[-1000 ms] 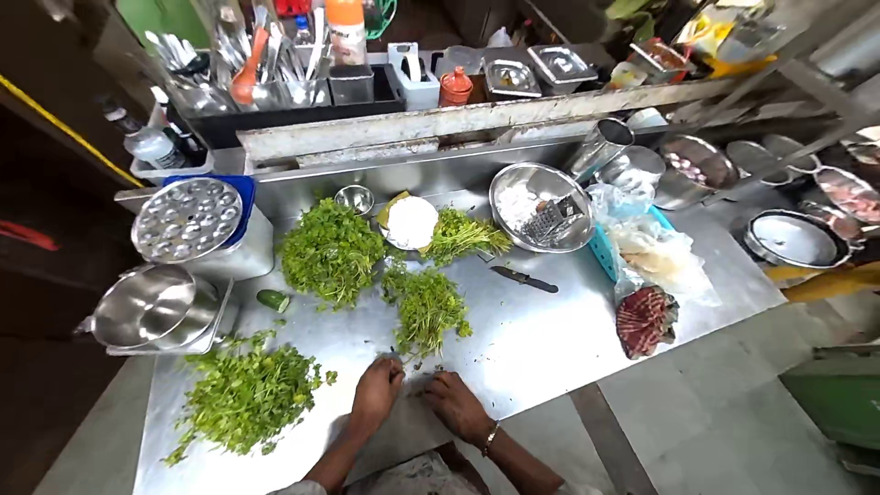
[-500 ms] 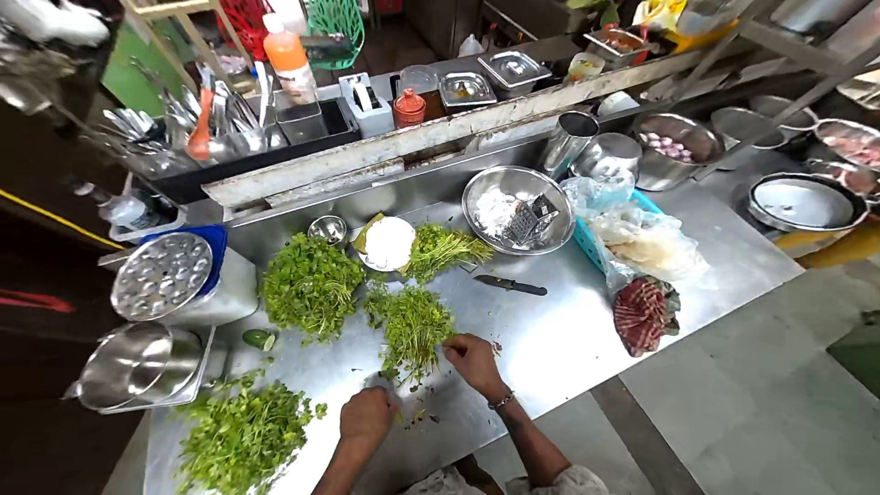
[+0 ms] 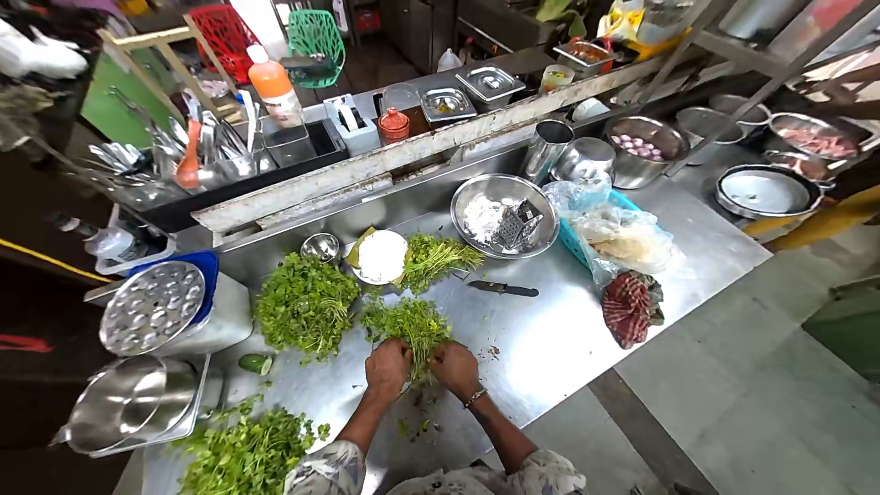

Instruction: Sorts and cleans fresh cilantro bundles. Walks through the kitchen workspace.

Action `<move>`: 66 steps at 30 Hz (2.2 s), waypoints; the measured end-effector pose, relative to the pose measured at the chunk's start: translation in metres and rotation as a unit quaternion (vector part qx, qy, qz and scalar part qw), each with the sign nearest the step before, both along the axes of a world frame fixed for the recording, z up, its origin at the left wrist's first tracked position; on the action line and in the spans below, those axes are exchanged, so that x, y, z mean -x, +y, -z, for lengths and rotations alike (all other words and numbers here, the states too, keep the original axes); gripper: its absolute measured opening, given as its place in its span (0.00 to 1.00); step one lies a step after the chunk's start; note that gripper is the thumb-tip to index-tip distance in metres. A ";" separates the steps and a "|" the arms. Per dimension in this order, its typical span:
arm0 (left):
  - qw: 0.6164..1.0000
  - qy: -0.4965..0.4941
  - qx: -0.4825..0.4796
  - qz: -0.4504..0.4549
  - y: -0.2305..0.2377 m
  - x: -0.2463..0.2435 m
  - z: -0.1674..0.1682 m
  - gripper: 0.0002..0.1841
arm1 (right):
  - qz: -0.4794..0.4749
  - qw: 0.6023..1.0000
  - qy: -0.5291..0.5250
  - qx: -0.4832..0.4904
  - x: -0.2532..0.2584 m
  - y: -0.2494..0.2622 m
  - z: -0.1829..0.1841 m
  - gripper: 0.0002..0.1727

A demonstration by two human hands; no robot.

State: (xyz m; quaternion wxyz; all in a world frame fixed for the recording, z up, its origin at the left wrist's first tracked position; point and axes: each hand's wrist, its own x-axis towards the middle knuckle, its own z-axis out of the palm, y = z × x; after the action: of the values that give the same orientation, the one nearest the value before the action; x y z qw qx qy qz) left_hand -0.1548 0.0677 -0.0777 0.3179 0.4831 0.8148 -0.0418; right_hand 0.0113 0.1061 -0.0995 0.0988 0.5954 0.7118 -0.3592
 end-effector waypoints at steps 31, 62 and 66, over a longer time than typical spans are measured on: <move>0.871 -0.396 -0.270 -0.109 -0.099 0.037 -0.120 0.10 | 0.004 0.947 0.288 -0.143 -0.059 -0.019 -0.051 0.15; 0.924 -0.242 -0.259 -0.141 -0.101 0.060 -0.072 0.21 | 0.024 0.980 0.161 -0.110 -0.076 0.008 -0.030 0.16; 0.929 -0.250 -0.239 -0.131 -0.099 0.047 -0.065 0.19 | 0.057 0.968 0.242 -0.041 -0.042 0.011 -0.010 0.15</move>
State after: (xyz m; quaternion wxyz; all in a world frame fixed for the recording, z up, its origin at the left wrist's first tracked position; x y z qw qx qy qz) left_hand -0.2023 -0.0309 -0.0124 0.3887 0.4289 0.7507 0.3184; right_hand 0.0531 0.1169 -0.0890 -0.1220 0.5340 0.6936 -0.4678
